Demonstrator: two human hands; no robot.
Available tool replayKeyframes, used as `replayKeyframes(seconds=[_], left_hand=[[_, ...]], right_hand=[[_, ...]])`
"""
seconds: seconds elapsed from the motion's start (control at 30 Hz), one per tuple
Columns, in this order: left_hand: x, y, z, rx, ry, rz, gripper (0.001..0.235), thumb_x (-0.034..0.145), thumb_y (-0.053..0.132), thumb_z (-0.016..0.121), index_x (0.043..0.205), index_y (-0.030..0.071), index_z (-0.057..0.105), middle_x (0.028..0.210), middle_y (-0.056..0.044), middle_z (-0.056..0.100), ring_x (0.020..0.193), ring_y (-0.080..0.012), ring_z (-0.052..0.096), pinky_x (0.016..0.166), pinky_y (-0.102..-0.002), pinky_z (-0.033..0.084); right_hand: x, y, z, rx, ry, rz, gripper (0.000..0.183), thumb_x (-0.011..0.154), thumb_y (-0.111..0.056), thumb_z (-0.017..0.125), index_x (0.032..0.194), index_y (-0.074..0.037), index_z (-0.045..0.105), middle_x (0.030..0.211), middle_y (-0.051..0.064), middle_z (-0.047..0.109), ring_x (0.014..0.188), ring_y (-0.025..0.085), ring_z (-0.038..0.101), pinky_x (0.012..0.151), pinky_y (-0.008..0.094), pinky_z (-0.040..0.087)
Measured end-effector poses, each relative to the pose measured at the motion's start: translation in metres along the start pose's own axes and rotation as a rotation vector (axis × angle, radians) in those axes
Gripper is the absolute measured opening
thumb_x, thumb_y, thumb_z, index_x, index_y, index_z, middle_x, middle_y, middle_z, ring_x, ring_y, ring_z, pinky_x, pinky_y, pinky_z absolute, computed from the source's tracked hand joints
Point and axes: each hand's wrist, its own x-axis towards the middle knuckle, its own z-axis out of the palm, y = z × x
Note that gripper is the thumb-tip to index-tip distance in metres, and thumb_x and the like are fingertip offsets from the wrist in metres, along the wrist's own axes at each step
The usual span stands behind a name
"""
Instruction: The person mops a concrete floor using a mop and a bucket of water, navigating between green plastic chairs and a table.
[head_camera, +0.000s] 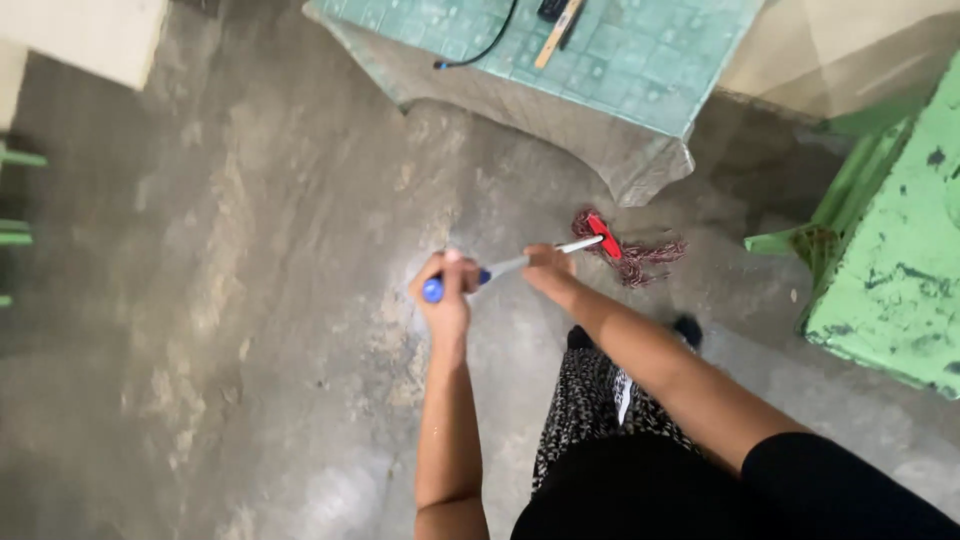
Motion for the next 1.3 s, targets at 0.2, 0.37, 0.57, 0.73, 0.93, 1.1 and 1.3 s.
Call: replayKeyframes(seconds=[0.2,0.37,0.57,0.73,0.93,1.1,1.3], left_hand=[[-0.02,-0.062,-0.008,-0.433,-0.171,0.064,0.007,0.097,0.006,0.07,0.097,0.0,0.066,0.079,-0.013,0.064,0.066,-0.0233,0.06,0.063,-0.038,0.052],[-0.114,-0.187,0.075,-0.331,-0.289,-0.285,0.008,0.092,0.001,0.07,0.099,0.003,0.066,0.084,-0.012,0.069,0.071,-0.0217,0.069,0.059,-0.035,0.058],[-0.283,-0.252,0.187,-0.542,-0.772,-0.491,0.02,0.111,0.003,0.069,0.093,-0.005,0.071,0.076,-0.007,0.067,0.07,-0.014,0.064,0.072,-0.03,0.054],[-0.245,-0.194,0.156,-0.215,-0.769,-0.435,0.017,0.09,0.0,0.073,0.108,0.001,0.074,0.099,-0.007,0.075,0.087,-0.0144,0.072,0.08,-0.028,0.061],[-0.185,-0.023,0.075,0.019,-0.494,-0.231,0.011,0.096,0.004,0.069,0.088,-0.002,0.074,0.079,-0.008,0.07,0.066,-0.0128,0.063,0.06,-0.026,0.05],[-0.188,0.001,0.082,-0.059,-0.364,-0.168,0.03,0.102,0.006,0.069,0.074,0.002,0.058,0.067,-0.006,0.062,0.059,-0.0123,0.057,0.053,-0.026,0.042],[-0.252,-0.097,0.156,-0.261,-0.499,-0.282,0.008,0.087,-0.003,0.076,0.095,-0.002,0.075,0.076,-0.009,0.072,0.064,-0.0143,0.066,0.057,-0.028,0.053]], right_hand=[[-0.06,0.037,-0.008,0.047,0.111,0.044,0.036,0.09,-0.028,0.064,0.124,-0.018,0.067,0.127,0.01,0.067,0.116,0.036,0.064,0.096,0.048,0.052],[-0.164,0.166,-0.044,0.156,0.213,0.607,0.042,0.088,-0.026,0.064,0.129,-0.03,0.066,0.126,0.01,0.069,0.116,0.038,0.064,0.097,0.05,0.051],[-0.299,0.309,-0.075,-0.02,0.244,0.678,0.032,0.089,-0.015,0.067,0.119,-0.023,0.075,0.126,0.014,0.07,0.118,0.037,0.066,0.1,0.048,0.053],[-0.275,0.298,-0.074,0.903,0.176,0.786,0.024,0.107,-0.017,0.06,0.127,-0.009,0.071,0.118,0.043,0.055,0.115,0.066,0.051,0.088,0.066,0.038],[-0.193,0.215,-0.048,0.127,0.625,-0.962,0.01,0.074,-0.015,0.074,0.082,-0.017,0.067,0.11,0.011,0.071,0.112,0.034,0.067,0.101,0.047,0.052],[-0.196,0.195,-0.001,0.366,0.098,-0.092,0.016,0.082,-0.013,0.067,0.095,-0.004,0.069,0.095,0.021,0.073,0.095,0.037,0.073,0.086,0.047,0.056],[-0.306,0.278,-0.043,0.134,0.555,0.018,0.035,0.095,-0.037,0.064,0.115,-0.009,0.069,0.107,0.021,0.072,0.102,0.04,0.07,0.09,0.05,0.056]])
